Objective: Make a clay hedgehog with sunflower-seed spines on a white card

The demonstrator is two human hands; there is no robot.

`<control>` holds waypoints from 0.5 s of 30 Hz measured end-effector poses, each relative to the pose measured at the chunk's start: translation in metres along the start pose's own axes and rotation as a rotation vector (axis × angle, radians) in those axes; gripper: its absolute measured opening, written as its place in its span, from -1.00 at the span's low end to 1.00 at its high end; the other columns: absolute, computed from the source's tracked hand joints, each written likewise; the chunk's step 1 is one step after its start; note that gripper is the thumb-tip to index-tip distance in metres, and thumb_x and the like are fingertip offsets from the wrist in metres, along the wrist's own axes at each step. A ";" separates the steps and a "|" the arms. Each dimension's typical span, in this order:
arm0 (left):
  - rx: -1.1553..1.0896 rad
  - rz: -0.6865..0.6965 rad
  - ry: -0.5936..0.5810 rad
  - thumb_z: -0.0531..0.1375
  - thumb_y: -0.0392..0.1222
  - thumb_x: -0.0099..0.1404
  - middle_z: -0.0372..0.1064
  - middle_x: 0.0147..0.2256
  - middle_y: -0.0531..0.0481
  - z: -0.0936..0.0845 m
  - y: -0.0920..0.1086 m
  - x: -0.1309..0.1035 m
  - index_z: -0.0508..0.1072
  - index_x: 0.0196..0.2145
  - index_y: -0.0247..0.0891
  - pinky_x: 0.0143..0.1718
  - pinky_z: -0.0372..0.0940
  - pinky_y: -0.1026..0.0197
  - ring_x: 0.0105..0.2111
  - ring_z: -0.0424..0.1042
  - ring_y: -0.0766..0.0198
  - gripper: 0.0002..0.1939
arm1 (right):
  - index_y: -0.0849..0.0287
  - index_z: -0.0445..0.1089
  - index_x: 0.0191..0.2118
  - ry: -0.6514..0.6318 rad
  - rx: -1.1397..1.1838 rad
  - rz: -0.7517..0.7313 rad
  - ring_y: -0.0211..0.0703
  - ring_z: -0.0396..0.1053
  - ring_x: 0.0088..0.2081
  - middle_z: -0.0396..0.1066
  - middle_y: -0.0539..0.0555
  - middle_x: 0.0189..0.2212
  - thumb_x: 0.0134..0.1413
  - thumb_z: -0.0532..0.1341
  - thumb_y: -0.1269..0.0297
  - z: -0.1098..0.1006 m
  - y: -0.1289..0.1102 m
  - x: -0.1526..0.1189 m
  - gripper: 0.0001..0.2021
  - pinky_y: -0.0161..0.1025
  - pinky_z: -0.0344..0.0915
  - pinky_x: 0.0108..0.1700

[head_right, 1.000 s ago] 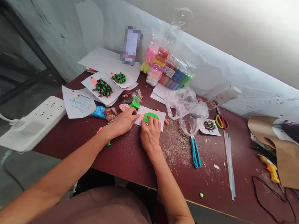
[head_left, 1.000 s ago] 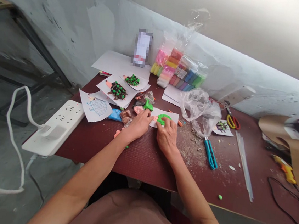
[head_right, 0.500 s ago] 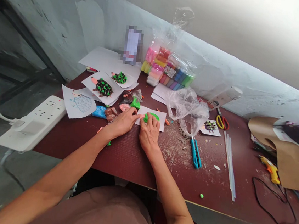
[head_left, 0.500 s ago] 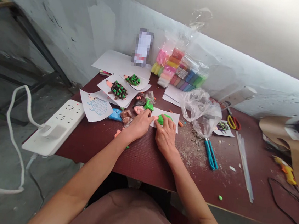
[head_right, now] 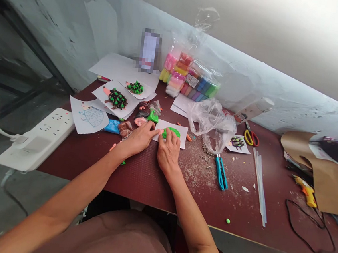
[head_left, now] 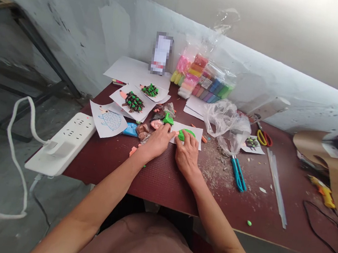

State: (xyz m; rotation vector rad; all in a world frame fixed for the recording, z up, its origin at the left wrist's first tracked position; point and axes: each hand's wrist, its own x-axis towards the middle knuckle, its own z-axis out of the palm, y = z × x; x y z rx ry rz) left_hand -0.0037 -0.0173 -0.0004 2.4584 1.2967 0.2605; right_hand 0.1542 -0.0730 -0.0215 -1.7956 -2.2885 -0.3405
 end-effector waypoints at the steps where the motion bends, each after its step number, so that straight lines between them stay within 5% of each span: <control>1: 0.002 0.004 0.004 -0.12 -0.25 0.58 0.35 0.04 -0.23 0.001 0.000 0.000 0.47 0.16 -0.27 0.08 0.26 0.05 0.07 0.35 0.05 -0.57 | 0.19 0.50 0.15 -0.002 0.009 0.001 0.12 0.19 0.25 0.34 0.31 0.26 0.34 0.08 0.46 -0.001 0.000 -0.001 -0.62 0.05 0.17 0.20; 15: 0.006 0.018 0.022 -0.09 -0.31 0.54 0.33 0.06 -0.24 0.006 -0.003 0.000 0.43 0.17 -0.25 0.04 0.29 0.05 0.08 0.33 0.02 -0.59 | 0.09 0.50 0.17 -0.081 -0.005 0.065 0.16 0.13 0.31 0.26 0.28 0.33 0.36 0.06 0.44 -0.005 0.005 0.014 -0.60 0.07 0.12 0.22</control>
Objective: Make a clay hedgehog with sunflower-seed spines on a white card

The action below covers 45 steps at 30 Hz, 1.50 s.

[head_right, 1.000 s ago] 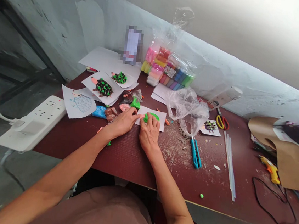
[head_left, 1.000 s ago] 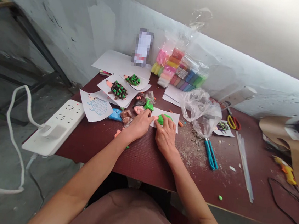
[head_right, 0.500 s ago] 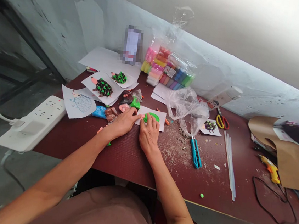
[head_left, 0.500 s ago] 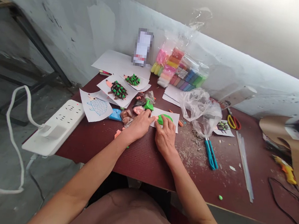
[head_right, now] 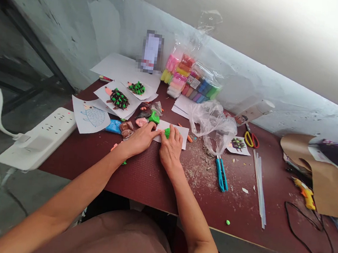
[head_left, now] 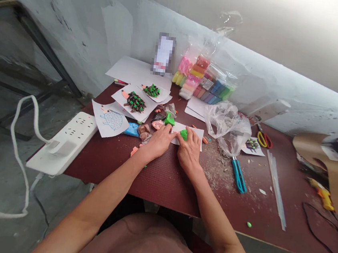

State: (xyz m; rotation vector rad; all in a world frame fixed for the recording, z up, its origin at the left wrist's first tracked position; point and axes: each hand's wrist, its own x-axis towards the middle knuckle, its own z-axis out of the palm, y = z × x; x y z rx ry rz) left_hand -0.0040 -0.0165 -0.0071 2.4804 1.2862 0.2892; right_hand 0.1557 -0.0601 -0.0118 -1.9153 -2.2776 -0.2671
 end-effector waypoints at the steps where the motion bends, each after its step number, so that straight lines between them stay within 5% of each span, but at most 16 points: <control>1: 0.001 0.000 -0.002 -0.09 -0.30 0.54 0.33 0.06 -0.24 0.000 0.000 0.000 0.43 0.17 -0.25 0.04 0.29 0.05 0.07 0.34 0.02 -0.59 | 0.10 0.50 0.17 -0.017 -0.009 0.000 0.16 0.13 0.32 0.25 0.28 0.34 0.37 0.06 0.44 0.000 -0.001 0.000 -0.60 0.07 0.12 0.22; 26: -0.035 0.022 0.021 -0.12 -0.28 0.56 0.35 0.01 -0.26 -0.004 -0.001 0.000 0.50 0.06 -0.35 0.08 0.30 0.04 0.05 0.36 0.03 -0.58 | 0.09 0.53 0.12 0.085 0.045 -0.082 0.14 0.15 0.33 0.30 0.23 0.33 0.34 0.06 0.48 0.003 0.007 -0.006 -0.59 0.08 0.17 0.25; 45: -0.138 0.069 0.074 -0.01 -0.41 0.44 0.43 -0.02 -0.22 0.005 -0.015 0.005 0.57 -0.12 -0.35 0.12 0.36 0.04 -0.02 0.43 0.11 -0.66 | 0.16 0.46 0.17 -0.037 0.091 -0.057 0.19 0.02 0.40 0.19 0.30 0.38 0.25 0.11 0.43 -0.001 -0.008 0.002 -0.59 0.13 0.06 0.31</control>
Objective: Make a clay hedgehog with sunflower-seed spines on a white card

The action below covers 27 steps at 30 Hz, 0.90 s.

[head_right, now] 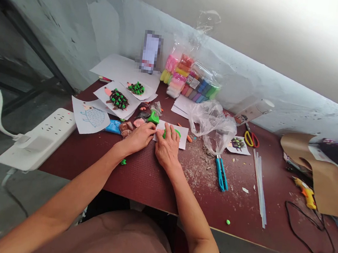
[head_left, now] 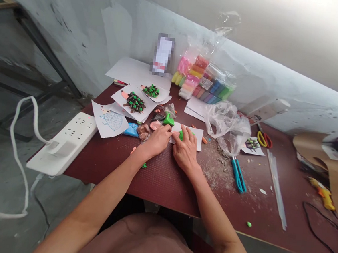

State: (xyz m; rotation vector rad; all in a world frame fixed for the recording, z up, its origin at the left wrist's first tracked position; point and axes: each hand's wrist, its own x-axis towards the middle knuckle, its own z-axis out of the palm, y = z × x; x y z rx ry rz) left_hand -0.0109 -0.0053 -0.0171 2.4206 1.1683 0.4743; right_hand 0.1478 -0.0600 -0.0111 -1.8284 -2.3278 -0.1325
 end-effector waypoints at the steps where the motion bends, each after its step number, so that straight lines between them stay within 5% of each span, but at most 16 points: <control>1: -0.001 -0.003 0.000 -0.01 -0.42 0.44 0.43 -0.02 -0.22 0.000 0.000 0.000 0.57 -0.12 -0.36 0.12 0.36 0.04 -0.01 0.43 0.11 -0.67 | 0.15 0.46 0.17 0.002 0.013 0.005 0.18 0.03 0.40 0.18 0.29 0.38 0.25 0.11 0.43 0.000 0.000 0.000 -0.58 0.13 0.06 0.31; 9: -0.008 -0.015 -0.007 0.05 -0.40 0.43 0.47 -0.03 -0.21 -0.001 -0.002 0.002 0.59 -0.13 -0.37 0.11 0.37 0.05 -0.02 0.45 0.10 -0.71 | 0.06 0.50 0.13 0.091 0.094 0.068 0.16 0.05 0.37 0.20 0.24 0.36 0.23 0.11 0.47 0.005 0.007 -0.002 -0.57 0.15 0.08 0.30; 20: 0.011 -0.028 0.012 0.08 -0.44 0.40 0.50 -0.04 -0.20 0.000 0.000 0.002 0.59 -0.10 -0.39 0.08 0.38 0.06 -0.04 0.48 0.09 -0.72 | 0.08 0.44 0.21 -0.008 0.044 0.048 0.21 -0.01 0.42 0.16 0.26 0.40 0.25 0.13 0.41 0.001 -0.003 -0.001 -0.56 0.19 0.01 0.35; 27: -0.004 -0.013 0.024 0.09 -0.42 0.41 0.48 -0.03 -0.20 0.003 -0.004 0.002 0.59 -0.12 -0.37 0.10 0.36 0.06 -0.03 0.47 0.10 -0.73 | -0.01 0.51 0.16 0.082 0.173 0.123 0.20 -0.02 0.42 0.15 0.16 0.39 0.24 0.09 0.44 0.007 0.009 0.001 -0.54 0.23 0.02 0.34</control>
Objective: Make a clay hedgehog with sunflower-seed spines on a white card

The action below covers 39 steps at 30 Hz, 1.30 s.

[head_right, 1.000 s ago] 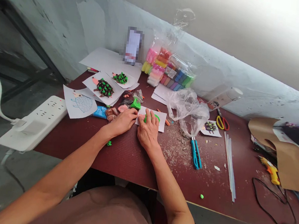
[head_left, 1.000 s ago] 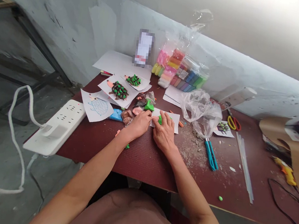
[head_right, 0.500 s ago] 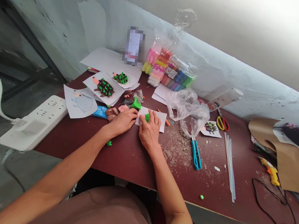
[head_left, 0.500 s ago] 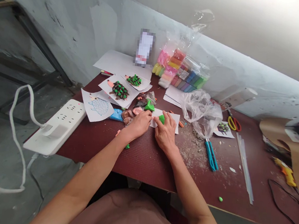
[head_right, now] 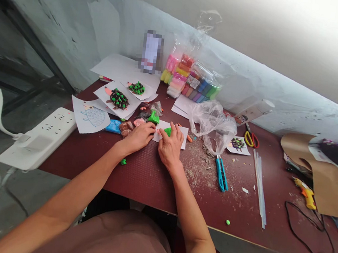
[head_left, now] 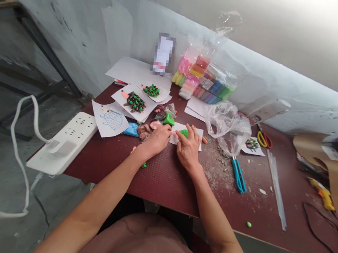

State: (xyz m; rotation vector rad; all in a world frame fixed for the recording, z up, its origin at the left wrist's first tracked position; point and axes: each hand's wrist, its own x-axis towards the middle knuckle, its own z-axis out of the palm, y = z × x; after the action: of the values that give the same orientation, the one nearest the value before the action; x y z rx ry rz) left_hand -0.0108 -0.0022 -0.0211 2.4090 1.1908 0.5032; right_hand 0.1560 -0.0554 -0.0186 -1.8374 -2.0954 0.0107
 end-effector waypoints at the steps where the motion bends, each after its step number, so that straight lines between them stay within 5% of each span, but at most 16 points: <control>1: -0.005 0.002 0.006 0.10 -0.42 0.40 0.48 -0.03 -0.20 0.001 -0.001 0.000 0.59 -0.12 -0.37 0.10 0.37 0.06 -0.03 0.47 0.10 -0.74 | -0.02 0.52 0.15 0.006 0.001 0.000 0.21 -0.03 0.42 0.15 0.16 0.39 0.24 0.10 0.44 0.000 0.001 0.001 -0.55 0.25 0.01 0.34; 12: 0.016 0.017 -0.001 0.08 -0.41 0.41 0.47 -0.04 -0.20 0.001 -0.001 0.000 0.59 -0.17 -0.36 0.11 0.36 0.06 -0.03 0.46 0.11 -0.74 | -0.02 0.50 0.18 -0.090 -0.056 -0.016 0.22 -0.04 0.43 0.14 0.17 0.41 0.25 0.14 0.43 -0.003 -0.004 0.005 -0.55 0.23 0.03 0.35; 28: -0.010 -0.027 -0.001 0.09 -0.43 0.40 0.47 -0.05 -0.21 -0.002 0.001 -0.001 0.55 -0.07 -0.39 0.11 0.37 0.05 -0.02 0.46 0.11 -0.74 | -0.07 0.59 0.03 0.057 -0.057 -0.098 0.17 0.02 0.42 0.23 0.13 0.36 0.28 0.13 0.42 -0.002 0.004 0.001 -0.63 0.20 0.04 0.34; 39: -0.005 0.001 -0.013 0.08 -0.41 0.40 0.49 -0.08 -0.19 0.000 -0.001 0.001 0.59 -0.12 -0.35 0.08 0.38 0.05 -0.06 0.47 0.12 -0.72 | -0.05 0.49 0.14 -0.023 -0.166 -0.113 0.12 -0.05 0.46 0.18 0.14 0.41 0.34 0.10 0.42 -0.005 -0.006 -0.003 -0.62 0.19 -0.10 0.39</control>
State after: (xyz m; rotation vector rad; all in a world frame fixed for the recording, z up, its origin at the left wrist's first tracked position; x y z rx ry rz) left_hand -0.0108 -0.0013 -0.0215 2.4048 1.1815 0.4894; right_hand 0.1521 -0.0599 -0.0135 -1.8143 -2.2737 -0.1761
